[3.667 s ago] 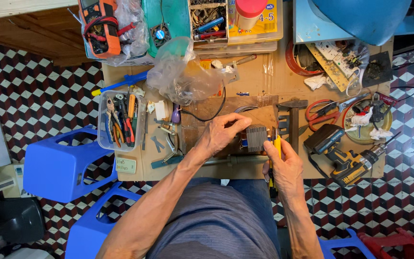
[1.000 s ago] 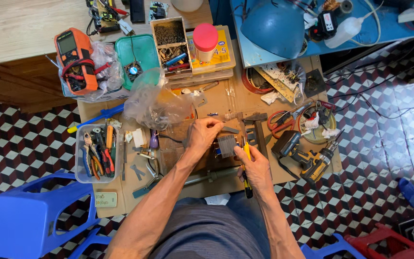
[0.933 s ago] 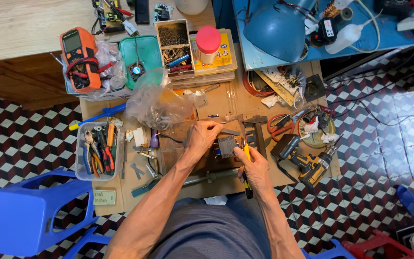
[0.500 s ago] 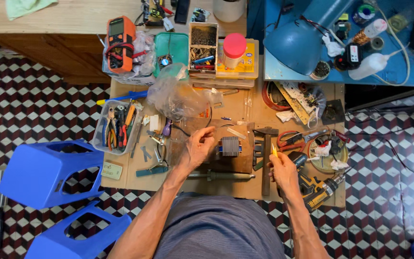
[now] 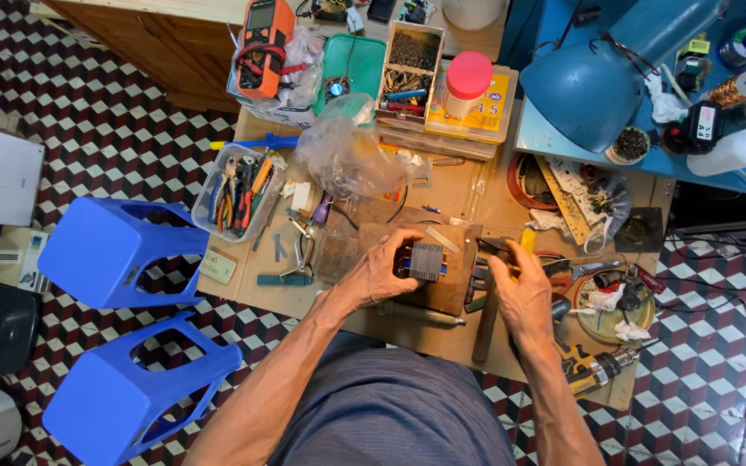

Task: The person uses a yellow utility knife to scrape and clean the surface of a small stacked metal component held in the left hand. The person then sets the knife down and briefly handles a small cylindrical object from a nearby shelf.

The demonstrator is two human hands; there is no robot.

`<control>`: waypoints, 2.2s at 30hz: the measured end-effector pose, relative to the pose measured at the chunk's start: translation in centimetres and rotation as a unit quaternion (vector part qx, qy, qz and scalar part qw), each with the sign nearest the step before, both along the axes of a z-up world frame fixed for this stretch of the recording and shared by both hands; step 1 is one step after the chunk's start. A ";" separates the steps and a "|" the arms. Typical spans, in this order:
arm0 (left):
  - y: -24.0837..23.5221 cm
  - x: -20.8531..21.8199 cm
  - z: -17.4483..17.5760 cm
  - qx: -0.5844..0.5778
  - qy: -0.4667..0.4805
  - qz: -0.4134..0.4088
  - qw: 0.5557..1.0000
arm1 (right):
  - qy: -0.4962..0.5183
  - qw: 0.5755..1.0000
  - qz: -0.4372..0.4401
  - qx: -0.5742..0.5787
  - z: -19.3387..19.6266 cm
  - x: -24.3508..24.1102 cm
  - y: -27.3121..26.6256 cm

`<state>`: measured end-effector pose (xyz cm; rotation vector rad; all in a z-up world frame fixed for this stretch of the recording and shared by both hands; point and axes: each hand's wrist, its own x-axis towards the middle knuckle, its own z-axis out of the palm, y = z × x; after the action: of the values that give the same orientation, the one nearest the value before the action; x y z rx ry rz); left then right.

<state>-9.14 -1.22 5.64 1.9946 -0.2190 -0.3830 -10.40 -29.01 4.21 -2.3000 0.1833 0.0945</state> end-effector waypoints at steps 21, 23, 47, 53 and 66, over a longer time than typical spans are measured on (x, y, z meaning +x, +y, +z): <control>2.7 4.2 -1.7 -0.016 -0.127 -0.148 0.981 | 0.042 0.982 -0.164 0.081 5.2 -4.4 8.5; 2.7 4.5 -1.9 -0.011 -0.119 -0.161 0.980 | 0.034 0.983 -0.158 0.086 5.8 -3.7 9.0; 3.4 8.2 -1.2 -0.055 -0.136 -0.311 0.939 | 0.008 0.985 -0.117 0.129 5.2 -2.5 11.9; 4.9 1.6 0.7 0.028 -0.006 -0.029 0.999 | -0.010 0.992 -0.069 0.107 5.9 -2.7 12.3; 1.5 -5.2 0.1 -0.174 0.208 0.084 0.959 | -0.139 0.984 -0.061 -0.097 4.8 -2.6 15.6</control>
<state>-14.36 0.26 5.75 1.5331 0.1419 -0.5990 -13.03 -13.42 8.99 -2.4590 0.1948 -0.3192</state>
